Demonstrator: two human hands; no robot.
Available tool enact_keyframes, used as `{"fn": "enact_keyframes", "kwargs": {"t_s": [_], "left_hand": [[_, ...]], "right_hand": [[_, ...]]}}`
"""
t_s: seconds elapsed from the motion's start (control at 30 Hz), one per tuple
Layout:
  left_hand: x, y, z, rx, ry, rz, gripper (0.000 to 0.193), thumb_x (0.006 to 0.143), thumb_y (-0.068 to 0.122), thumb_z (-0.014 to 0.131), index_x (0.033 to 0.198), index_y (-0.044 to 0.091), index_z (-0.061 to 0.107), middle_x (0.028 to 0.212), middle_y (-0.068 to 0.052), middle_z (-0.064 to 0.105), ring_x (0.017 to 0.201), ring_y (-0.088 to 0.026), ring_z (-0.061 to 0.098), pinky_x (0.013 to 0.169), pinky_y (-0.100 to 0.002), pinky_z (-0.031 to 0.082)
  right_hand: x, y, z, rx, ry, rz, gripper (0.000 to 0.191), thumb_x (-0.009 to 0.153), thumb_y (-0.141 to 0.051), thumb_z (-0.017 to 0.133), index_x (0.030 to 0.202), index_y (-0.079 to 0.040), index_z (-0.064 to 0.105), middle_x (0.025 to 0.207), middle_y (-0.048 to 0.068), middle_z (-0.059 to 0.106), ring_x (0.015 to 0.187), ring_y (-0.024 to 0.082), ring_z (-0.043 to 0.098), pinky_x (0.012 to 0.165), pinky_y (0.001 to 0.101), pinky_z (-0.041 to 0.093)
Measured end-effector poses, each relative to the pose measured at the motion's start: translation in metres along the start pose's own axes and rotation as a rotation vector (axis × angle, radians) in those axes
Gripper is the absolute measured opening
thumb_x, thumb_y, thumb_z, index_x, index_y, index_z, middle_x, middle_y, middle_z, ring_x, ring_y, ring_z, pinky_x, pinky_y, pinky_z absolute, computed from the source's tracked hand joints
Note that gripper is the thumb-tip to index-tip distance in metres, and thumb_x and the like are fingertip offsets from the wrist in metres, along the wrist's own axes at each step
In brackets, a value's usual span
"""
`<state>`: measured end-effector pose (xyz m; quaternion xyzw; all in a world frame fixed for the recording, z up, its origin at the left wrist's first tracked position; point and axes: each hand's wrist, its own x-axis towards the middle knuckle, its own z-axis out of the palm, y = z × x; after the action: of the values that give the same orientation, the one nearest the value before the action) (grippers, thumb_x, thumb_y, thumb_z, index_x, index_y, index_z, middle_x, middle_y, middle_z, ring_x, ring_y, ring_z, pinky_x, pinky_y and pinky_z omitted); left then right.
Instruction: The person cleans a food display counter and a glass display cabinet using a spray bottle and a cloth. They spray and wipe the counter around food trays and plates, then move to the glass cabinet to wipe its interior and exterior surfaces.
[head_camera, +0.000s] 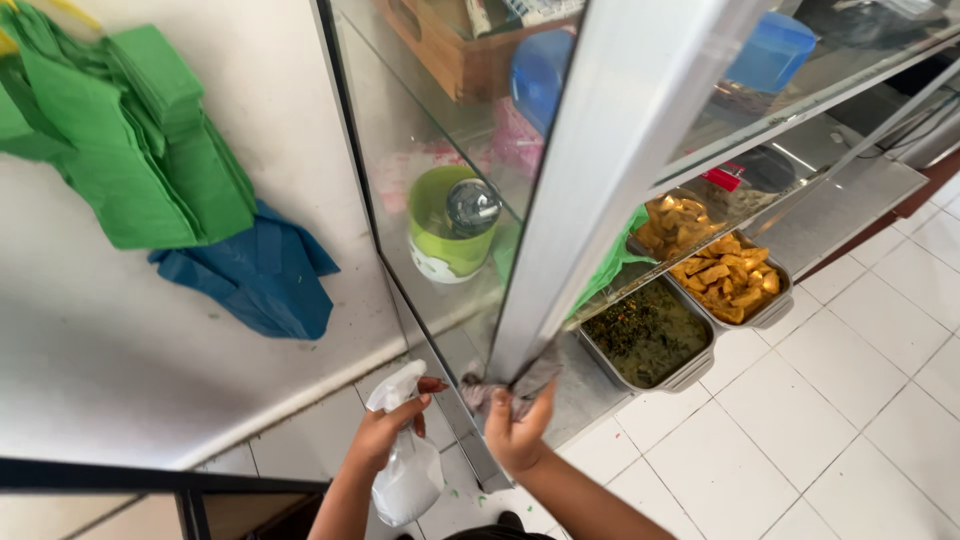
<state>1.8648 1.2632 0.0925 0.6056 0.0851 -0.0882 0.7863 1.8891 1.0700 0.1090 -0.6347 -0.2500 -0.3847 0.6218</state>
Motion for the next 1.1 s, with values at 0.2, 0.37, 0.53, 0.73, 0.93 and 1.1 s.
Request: {"fn": "enact_keyframes", "kwargs": {"t_s": [0.2,0.37,0.53,0.73,0.93,1.1], "left_hand": [[-0.013,-0.008,0.026,-0.016,0.153,0.065,0.043,0.080,0.018,0.073,0.117,-0.003,0.070,0.114,-0.015,0.077,0.057,-0.017,0.056,0.055,-0.034,0.049],[-0.032,-0.020,0.046,0.021,0.225,0.128,0.042,0.080,0.016,0.072,0.118,-0.003,0.071,0.116,-0.014,0.077,0.056,-0.016,0.052,0.063,-0.030,0.050],[-0.056,-0.030,0.056,0.012,0.170,0.150,0.039,0.082,0.012,0.072,0.116,-0.008,0.071,0.109,-0.018,0.078,0.061,-0.015,0.057,0.058,-0.031,0.051],[-0.062,-0.014,0.075,0.143,-0.153,-0.061,0.051,0.080,0.016,0.072,0.131,0.011,0.066,0.105,-0.011,0.077,0.068,-0.013,0.066,0.054,-0.030,0.055],[-0.045,-0.027,0.137,0.352,-0.375,0.049,0.032,0.086,0.018,0.075,0.110,-0.004,0.077,0.101,-0.015,0.072,0.091,-0.017,0.065,0.078,-0.033,0.051],[-0.002,-0.058,0.207,0.368,-0.271,0.254,0.034,0.084,0.017,0.073,0.112,-0.002,0.074,0.102,-0.012,0.074,0.094,-0.019,0.068,0.084,-0.034,0.052]], "right_hand": [[-0.028,0.022,-0.052,-0.126,-0.282,0.130,0.046,0.105,-0.021,0.059,0.138,0.009,0.048,0.124,0.020,0.065,0.112,0.030,0.065,0.100,0.0411,0.049],[-0.018,0.076,-0.098,0.240,-0.297,0.304,0.034,0.102,-0.023,0.058,0.125,0.002,0.057,0.083,0.003,0.068,0.064,0.010,0.066,0.056,0.0266,0.056],[0.034,0.113,-0.172,0.272,0.280,0.359,0.010,0.099,-0.014,0.063,0.099,-0.008,0.054,0.079,-0.006,0.050,0.064,0.003,0.042,0.052,0.0203,0.030],[0.154,0.123,-0.227,0.115,0.256,0.186,0.026,0.115,-0.018,0.053,0.134,-0.001,0.055,0.115,-0.002,0.061,0.102,0.006,0.055,0.089,0.0224,0.045],[0.243,0.221,-0.218,-0.711,-0.340,0.218,0.034,0.107,-0.035,0.065,0.102,-0.001,0.064,0.100,0.020,0.064,0.098,0.037,0.060,0.087,0.0488,0.049],[0.233,0.283,-0.219,-0.698,-0.666,-0.146,0.043,0.101,-0.033,0.055,0.134,-0.008,0.067,0.148,0.025,0.051,0.138,0.044,0.046,0.114,0.0570,0.037]]}}
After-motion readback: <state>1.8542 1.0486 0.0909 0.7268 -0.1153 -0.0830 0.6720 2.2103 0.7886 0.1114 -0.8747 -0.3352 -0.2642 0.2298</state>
